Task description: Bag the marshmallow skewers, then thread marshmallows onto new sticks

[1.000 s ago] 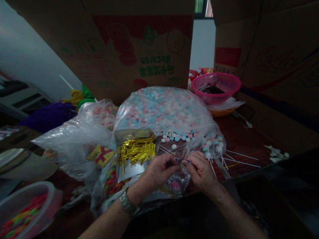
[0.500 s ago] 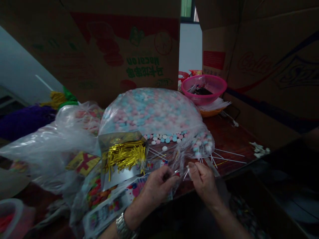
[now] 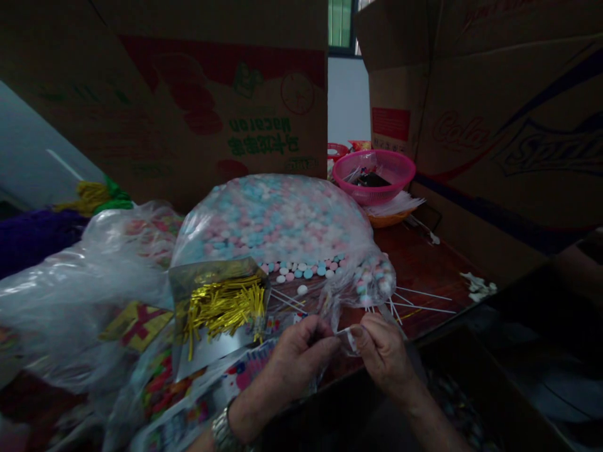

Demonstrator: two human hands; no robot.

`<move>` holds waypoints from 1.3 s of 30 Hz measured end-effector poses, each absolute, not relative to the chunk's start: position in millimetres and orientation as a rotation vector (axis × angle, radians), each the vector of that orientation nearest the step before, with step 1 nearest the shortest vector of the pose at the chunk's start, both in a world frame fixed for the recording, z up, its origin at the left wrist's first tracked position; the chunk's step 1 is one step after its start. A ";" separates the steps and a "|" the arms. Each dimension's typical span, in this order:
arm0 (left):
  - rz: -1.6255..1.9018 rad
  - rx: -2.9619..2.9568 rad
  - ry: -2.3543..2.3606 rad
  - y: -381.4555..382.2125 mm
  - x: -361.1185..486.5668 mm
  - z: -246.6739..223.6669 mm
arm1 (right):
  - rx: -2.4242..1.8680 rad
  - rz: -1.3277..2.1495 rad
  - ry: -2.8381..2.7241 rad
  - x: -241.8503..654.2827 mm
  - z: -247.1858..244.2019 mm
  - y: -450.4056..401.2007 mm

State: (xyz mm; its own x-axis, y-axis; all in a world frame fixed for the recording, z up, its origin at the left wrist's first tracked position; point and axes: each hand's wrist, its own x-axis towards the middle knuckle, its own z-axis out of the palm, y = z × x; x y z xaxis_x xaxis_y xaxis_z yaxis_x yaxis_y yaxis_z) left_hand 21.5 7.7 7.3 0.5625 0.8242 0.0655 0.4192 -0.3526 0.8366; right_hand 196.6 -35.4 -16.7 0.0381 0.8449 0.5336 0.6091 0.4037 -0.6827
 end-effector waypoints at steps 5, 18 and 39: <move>0.846 2.085 1.065 10.9 13.6 1.7 | -2.168 0.264 -1.257 272.6 -35.8 1.6; 1.250 2.344 0.913 16.6 -28.2 14.3 | -2.395 0.275 -1.342 322.1 -39.9 39.8; 1.067 2.395 0.787 20.0 -63.5 15.1 | -1.058 -0.561 -2.279 276.7 31.3 -63.4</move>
